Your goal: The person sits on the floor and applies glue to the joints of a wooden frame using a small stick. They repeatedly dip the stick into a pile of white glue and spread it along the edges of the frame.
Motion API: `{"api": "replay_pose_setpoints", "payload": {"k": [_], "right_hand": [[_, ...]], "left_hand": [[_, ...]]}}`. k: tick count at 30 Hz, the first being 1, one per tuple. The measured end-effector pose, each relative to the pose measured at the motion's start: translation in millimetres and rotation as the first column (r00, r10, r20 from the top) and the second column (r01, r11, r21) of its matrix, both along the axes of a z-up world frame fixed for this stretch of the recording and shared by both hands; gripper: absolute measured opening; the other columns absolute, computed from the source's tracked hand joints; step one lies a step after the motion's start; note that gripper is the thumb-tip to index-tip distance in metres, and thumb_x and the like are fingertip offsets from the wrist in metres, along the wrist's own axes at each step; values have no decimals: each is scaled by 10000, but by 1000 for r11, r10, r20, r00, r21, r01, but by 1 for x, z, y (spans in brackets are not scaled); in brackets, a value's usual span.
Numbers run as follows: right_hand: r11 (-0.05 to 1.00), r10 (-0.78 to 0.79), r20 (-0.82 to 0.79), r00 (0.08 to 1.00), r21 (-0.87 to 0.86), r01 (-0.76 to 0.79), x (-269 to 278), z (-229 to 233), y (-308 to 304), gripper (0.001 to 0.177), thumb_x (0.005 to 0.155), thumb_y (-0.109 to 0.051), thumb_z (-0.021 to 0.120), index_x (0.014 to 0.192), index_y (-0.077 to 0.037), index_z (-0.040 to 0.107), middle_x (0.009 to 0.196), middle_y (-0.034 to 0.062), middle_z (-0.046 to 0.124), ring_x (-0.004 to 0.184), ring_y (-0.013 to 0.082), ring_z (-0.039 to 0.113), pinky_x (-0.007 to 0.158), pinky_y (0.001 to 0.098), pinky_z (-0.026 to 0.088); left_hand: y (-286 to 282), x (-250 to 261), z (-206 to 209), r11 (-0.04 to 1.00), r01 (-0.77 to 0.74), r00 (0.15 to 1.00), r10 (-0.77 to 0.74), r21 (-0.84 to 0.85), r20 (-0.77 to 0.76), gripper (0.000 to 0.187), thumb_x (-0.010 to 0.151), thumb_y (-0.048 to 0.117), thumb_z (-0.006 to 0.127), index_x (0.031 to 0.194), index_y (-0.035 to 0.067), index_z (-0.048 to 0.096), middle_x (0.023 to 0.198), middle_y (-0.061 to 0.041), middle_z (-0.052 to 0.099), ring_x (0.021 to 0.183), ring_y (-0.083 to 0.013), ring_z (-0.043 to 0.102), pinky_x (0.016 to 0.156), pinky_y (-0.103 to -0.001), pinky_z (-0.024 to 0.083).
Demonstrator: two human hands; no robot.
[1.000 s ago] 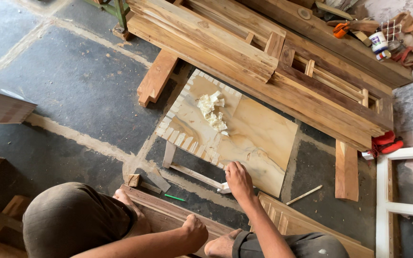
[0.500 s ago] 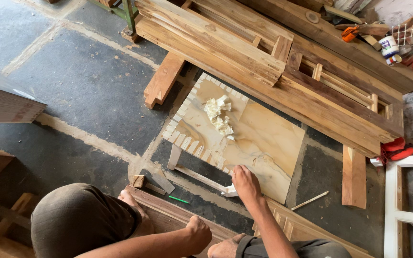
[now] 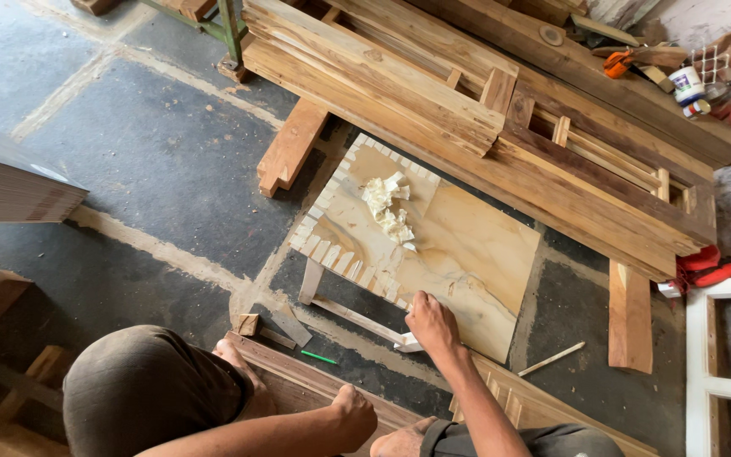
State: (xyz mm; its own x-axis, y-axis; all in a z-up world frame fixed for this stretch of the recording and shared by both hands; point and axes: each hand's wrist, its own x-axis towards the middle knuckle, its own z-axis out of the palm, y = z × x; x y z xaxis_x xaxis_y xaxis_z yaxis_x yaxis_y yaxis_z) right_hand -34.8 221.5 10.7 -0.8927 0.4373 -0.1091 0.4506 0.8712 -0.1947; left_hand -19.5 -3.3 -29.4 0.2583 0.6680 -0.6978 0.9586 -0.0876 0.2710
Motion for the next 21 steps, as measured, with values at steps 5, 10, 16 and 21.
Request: {"api": "replay_pose_setpoints", "payload": {"k": [5, 10, 16, 21], "right_hand": [[998, 51, 36, 998, -37, -50, 4, 0, -2, 89, 890, -82, 606, 928, -2, 612, 912, 244, 727, 810, 412, 723, 732, 494, 589], [982, 184, -3, 983, -34, -184, 21, -24, -14, 163, 803, -19, 657, 945, 36, 598, 882, 266, 714, 765, 370, 747, 678, 443, 620], [987, 160, 95, 982, -46, -157, 39, -58, -15, 129, 986, -67, 588, 1082, 6, 543, 623, 156, 682, 521, 278, 705, 459, 392, 587], [984, 143, 225, 964, -140, -113, 40, -55, -13, 439, 976, -187, 613, 1326, -29, 400, 581, 137, 677, 490, 322, 692, 445, 413, 584]], "left_hand": [[3, -6, 2, 1000, -6, 1000, 6, 8, -7, 285, 848, 299, 807, 975, 45, 790, 906, -109, 745, 838, -226, 675, 724, -432, 451], [9, -3, 3, 1000, -9, 1000, 9, 25, 8, 276, 852, 291, 800, 980, 46, 790, 916, -111, 750, 848, -230, 682, 734, -437, 453], [13, -1, 6, 999, -16, 1000, 16, 36, 14, 267, 857, 281, 793, 987, 48, 790, 928, -114, 755, 860, -234, 689, 745, -443, 455], [10, -2, 5, 999, -24, 1000, 24, 42, 12, 260, 861, 274, 786, 993, 50, 790, 939, -117, 760, 869, -238, 695, 755, -448, 457]]}}
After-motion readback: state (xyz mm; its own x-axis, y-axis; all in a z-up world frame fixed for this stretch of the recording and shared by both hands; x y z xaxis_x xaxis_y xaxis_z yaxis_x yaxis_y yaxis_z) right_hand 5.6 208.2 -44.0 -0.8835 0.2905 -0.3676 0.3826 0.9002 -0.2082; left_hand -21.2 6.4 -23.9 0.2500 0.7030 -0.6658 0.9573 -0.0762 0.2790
